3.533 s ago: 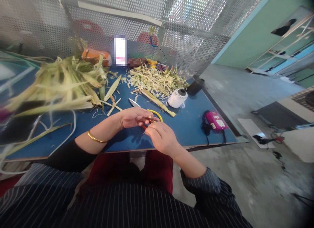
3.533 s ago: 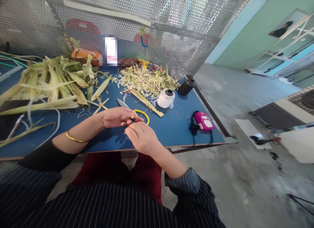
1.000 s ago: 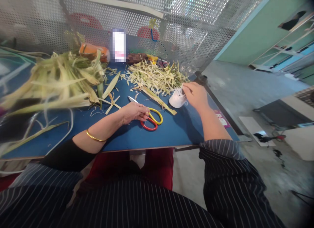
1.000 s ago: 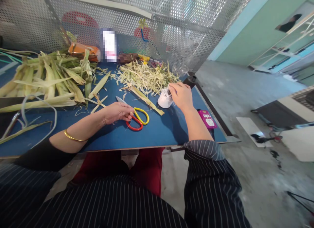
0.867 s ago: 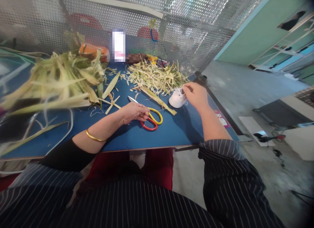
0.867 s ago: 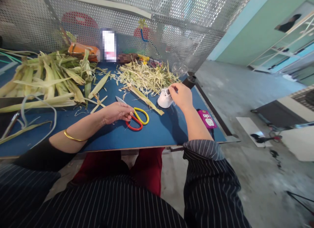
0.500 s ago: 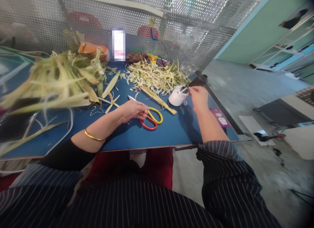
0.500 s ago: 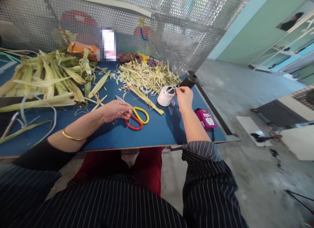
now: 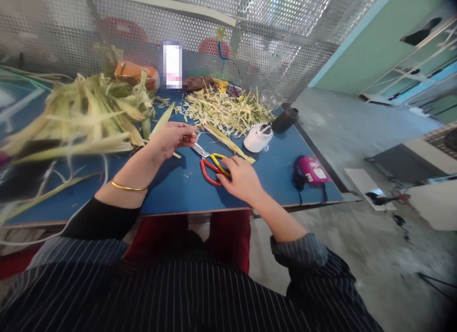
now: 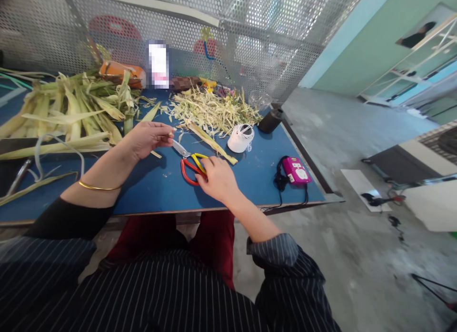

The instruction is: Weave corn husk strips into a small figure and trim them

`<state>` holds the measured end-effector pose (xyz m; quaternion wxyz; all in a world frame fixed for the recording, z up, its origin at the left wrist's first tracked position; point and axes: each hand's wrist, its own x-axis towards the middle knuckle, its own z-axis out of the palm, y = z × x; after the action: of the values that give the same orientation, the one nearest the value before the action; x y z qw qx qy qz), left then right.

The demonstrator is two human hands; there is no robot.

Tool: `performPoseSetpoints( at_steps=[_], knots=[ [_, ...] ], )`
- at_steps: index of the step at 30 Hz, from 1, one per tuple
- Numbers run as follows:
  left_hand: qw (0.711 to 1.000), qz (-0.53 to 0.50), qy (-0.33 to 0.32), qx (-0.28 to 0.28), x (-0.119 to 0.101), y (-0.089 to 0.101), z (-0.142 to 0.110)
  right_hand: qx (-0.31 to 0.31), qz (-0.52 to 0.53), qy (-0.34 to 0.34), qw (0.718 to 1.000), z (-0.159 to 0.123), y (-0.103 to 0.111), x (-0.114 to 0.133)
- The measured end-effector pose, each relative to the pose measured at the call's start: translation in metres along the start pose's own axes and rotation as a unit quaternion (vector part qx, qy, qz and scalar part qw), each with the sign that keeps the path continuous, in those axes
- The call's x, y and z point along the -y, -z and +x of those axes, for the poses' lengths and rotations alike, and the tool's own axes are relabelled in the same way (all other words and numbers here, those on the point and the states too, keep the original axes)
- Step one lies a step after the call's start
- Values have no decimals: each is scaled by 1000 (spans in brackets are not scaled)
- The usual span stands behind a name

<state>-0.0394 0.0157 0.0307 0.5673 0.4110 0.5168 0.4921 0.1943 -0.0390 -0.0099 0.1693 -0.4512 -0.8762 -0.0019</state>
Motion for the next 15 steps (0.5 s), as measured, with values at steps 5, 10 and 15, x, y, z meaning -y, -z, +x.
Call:
performPoseSetpoints(
  at_steps=[5, 10, 15],
  knots=[
    [1000, -23, -9, -4, 6, 2, 6, 101, -92, -6, 991, 29, -4, 20],
    [999, -33, -2, -5, 7, 5, 11, 181, -58, -32, 981, 22, 19, 11],
    [999, -34, 1, 9, 7, 8, 12, 256, 183, -193, 930, -12, 42, -18]
  ],
)
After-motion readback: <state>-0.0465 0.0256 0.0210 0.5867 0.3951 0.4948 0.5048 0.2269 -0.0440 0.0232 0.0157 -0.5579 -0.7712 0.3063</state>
